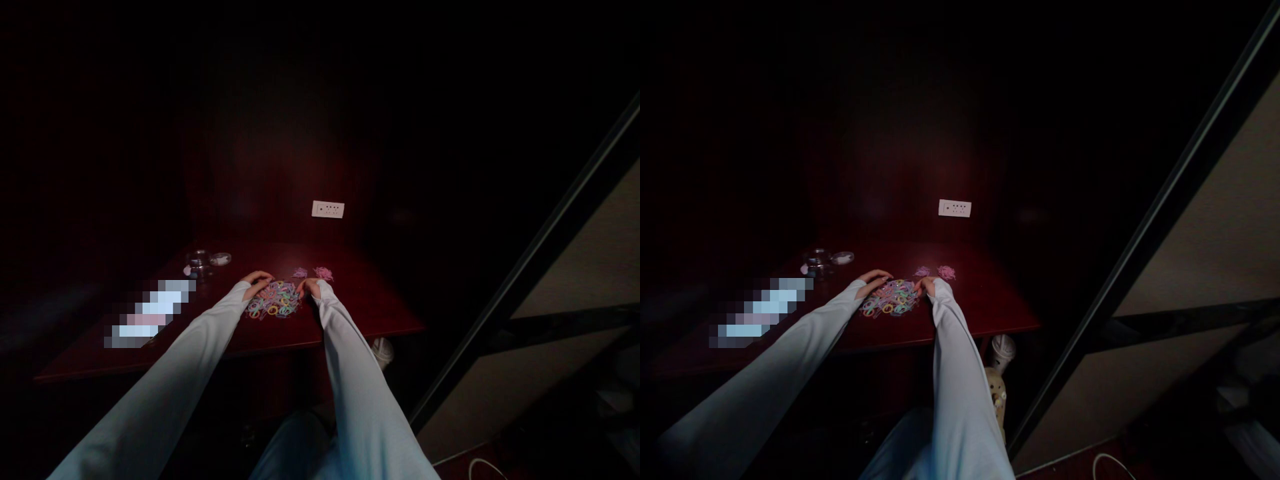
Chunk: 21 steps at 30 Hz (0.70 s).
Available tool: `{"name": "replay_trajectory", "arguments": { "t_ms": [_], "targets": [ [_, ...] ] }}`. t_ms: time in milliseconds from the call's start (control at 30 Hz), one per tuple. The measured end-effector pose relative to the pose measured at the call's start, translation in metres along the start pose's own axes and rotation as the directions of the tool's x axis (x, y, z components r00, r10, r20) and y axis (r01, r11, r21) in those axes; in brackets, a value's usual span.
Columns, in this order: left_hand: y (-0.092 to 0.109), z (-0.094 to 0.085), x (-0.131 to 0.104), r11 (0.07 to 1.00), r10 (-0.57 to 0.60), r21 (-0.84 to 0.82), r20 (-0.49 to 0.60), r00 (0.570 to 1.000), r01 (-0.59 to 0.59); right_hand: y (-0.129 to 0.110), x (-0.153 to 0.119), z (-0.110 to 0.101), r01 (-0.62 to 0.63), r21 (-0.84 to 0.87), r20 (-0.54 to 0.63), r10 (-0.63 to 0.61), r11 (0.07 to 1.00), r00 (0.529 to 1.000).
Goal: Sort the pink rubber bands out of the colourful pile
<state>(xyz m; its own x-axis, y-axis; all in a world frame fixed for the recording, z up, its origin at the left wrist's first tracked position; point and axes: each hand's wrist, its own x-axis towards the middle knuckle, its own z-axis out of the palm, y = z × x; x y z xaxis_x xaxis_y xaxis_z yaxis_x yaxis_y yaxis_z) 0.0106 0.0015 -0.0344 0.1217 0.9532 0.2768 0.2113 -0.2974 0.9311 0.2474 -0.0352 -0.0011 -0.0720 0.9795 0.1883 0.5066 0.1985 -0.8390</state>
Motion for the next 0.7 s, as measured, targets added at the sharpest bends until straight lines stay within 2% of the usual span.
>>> {"name": "replay_trajectory", "arguments": {
  "t_ms": [100,200,300,433,533,600,700],
  "targets": [
    [0.003,-0.004,0.004,0.999,0.031,0.018,0.013,0.999,-0.031,-0.001,-0.003,-0.002,-0.053,0.117,0.206,0.028,0.992,0.978],
    [0.008,-0.01,0.006,1.0,0.024,0.009,0.016,1.0,-0.024,-0.001,-0.002,-0.003,-0.062,0.186,0.252,0.013,0.981,0.968],
    [0.013,-0.01,0.003,1.0,0.007,0.016,-0.002,1.0,-0.007,0.0,0.002,-0.002,-0.065,0.288,0.261,-0.013,0.955,0.965],
    [0.021,-0.008,-0.004,0.999,-0.002,0.045,0.003,1.0,0.001,-0.001,0.006,0.0,-0.014,0.333,0.145,-0.037,0.943,0.989],
    [0.025,-0.007,-0.006,1.0,0.0,0.027,0.011,1.0,0.0,-0.009,0.001,0.002,0.021,0.211,0.12,-0.047,0.977,0.992],
    [0.026,-0.007,-0.005,1.0,-0.014,-0.009,0.003,1.0,0.014,-0.018,-0.004,0.005,0.101,0.011,0.107,-0.101,0.995,0.989],
    [0.024,-0.005,-0.003,0.999,-0.025,-0.038,-0.011,1.0,0.025,-0.029,-0.015,0.011,0.286,-0.29,0.086,-0.273,0.913,0.958]
  ]
}}
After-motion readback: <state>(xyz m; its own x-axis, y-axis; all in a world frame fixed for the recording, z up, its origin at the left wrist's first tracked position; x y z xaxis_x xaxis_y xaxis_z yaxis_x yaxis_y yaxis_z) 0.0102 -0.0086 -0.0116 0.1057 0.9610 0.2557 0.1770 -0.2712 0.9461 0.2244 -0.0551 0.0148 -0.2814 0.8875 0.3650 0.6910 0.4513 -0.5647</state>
